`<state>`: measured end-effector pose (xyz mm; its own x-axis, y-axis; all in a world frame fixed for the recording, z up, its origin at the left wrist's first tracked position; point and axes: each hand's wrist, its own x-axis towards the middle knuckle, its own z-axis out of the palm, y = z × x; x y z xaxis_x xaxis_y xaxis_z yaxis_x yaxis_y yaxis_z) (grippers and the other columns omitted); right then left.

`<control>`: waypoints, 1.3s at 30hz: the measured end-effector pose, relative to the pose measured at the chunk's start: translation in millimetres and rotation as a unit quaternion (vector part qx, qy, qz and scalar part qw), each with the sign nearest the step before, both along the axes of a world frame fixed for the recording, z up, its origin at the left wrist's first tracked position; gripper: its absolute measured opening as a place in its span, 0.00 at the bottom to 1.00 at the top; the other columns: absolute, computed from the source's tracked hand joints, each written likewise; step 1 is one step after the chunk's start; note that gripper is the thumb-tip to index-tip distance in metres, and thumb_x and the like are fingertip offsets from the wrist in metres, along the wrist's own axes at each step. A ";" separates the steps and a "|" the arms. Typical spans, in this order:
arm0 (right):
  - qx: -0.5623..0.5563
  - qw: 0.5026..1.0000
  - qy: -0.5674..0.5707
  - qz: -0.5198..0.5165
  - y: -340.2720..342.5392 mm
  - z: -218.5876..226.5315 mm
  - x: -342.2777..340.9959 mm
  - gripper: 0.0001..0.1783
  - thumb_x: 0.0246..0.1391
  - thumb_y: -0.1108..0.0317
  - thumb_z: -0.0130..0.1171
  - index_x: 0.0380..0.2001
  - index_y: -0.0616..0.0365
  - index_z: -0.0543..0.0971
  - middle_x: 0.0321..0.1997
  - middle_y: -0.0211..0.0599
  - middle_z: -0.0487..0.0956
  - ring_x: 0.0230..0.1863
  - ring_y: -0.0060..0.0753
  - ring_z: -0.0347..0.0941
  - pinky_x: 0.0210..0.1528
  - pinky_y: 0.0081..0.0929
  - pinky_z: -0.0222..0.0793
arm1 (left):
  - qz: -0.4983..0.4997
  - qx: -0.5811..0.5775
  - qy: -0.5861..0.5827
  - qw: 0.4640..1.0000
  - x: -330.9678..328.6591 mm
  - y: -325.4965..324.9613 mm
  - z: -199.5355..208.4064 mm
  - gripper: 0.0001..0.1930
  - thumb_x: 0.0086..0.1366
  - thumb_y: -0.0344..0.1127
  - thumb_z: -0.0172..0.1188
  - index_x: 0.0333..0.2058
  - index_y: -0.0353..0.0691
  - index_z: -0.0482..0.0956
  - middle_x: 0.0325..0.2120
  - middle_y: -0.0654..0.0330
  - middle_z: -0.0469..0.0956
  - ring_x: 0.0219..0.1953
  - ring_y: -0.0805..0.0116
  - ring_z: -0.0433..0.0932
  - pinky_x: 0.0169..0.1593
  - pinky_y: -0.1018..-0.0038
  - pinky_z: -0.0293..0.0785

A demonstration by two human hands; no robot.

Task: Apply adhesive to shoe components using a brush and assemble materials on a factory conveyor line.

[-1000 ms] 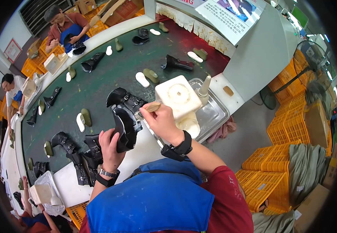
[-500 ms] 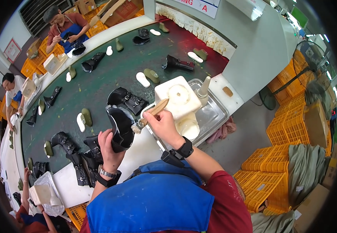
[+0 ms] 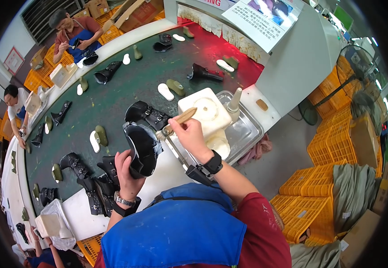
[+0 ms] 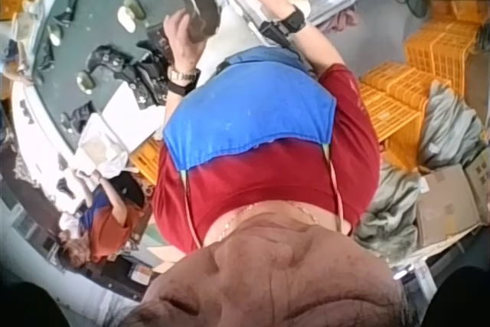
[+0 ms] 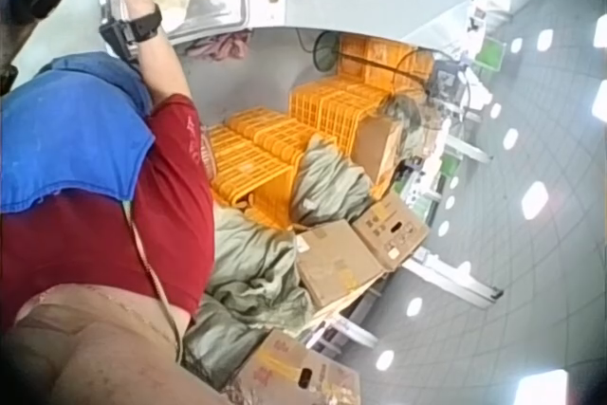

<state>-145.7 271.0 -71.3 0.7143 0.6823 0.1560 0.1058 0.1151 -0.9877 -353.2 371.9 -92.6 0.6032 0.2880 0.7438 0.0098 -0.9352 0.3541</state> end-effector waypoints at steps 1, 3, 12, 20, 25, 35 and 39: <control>0.009 1.000 0.004 -0.011 -3.5 3.7 4.3 0.12 0.53 0.66 0.57 0.30 0.66 0.77 0.23 0.29 0.76 0.22 0.11 0.67 0.23 0.13 0.61 | 0.001 0.000 0.000 1.000 -0.9 1.0 0.9 0.42 0.35 0.25 0.68 0.52 0.48 0.59 0.45 0.48 0.67 0.47 0.50 0.68 0.54 0.46 0.56; 0.018 1.000 0.007 -0.020 -11.1 15.5 6.9 0.12 0.53 0.66 0.57 0.30 0.66 0.77 0.23 0.29 0.76 0.22 0.11 0.66 0.22 0.13 0.60 | 0.020 0.011 0.018 1.000 -2.3 2.4 3.6 0.41 0.36 0.24 0.67 0.52 0.47 0.59 0.45 0.48 0.67 0.47 0.50 0.68 0.53 0.46 0.56; -0.004 0.999 0.026 0.022 -13.4 13.1 2.1 0.12 0.54 0.64 0.56 0.32 0.65 0.78 0.22 0.24 0.75 0.17 0.09 0.61 0.17 0.12 0.56 | 0.036 -0.134 0.034 0.990 -6.8 -3.6 3.0 0.40 0.40 0.29 0.69 0.52 0.39 0.58 0.45 0.50 0.68 0.46 0.53 0.69 0.54 0.56 0.60; -0.005 0.995 0.061 -0.085 -88.7 10.7 43.7 0.13 0.54 0.62 0.55 0.29 0.62 0.79 0.16 0.21 0.70 0.14 0.10 0.60 0.15 0.12 0.54 | -0.171 -0.840 -0.102 0.504 -32.3 24.7 -33.7 0.27 0.57 0.43 0.55 0.52 0.33 0.65 0.47 0.51 0.71 0.48 0.58 0.72 0.52 0.66 0.68; -0.134 0.984 0.024 -0.111 -132.1 -29.2 58.9 0.14 0.54 0.62 0.54 0.29 0.64 0.79 0.17 0.23 0.72 0.15 0.11 0.61 0.17 0.14 0.56 | -0.268 -0.830 -0.036 0.487 -45.9 12.6 -35.7 0.39 0.48 0.51 0.62 0.53 0.30 0.61 0.46 0.49 0.70 0.49 0.54 0.69 0.56 0.63 0.64; -0.366 0.904 -0.210 -0.074 -131.2 -71.3 39.2 0.16 0.49 0.62 0.57 0.22 0.68 0.75 0.14 0.46 0.72 0.15 0.35 0.68 0.21 0.31 0.62 | -0.227 -0.704 0.149 0.656 -62.7 33.7 -41.1 0.44 0.41 0.59 0.68 0.51 0.34 0.65 0.43 0.58 0.71 0.46 0.67 0.70 0.49 0.70 0.67; -0.361 0.906 -0.206 -0.081 -135.5 -54.2 38.3 0.18 0.47 0.60 0.58 0.19 0.68 0.76 0.17 0.54 0.73 0.21 0.54 0.72 0.24 0.39 0.65 | -0.085 -0.734 -0.049 0.672 -50.3 44.7 -40.5 0.31 0.55 0.46 0.61 0.52 0.35 0.63 0.43 0.60 0.70 0.45 0.67 0.71 0.49 0.70 0.68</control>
<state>-107.4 135.5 -125.5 0.7965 0.6045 -0.0139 0.4403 -0.5957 -0.6718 -403.5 416.6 -133.1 0.6892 0.6884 -0.2263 -0.1447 0.4367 0.8879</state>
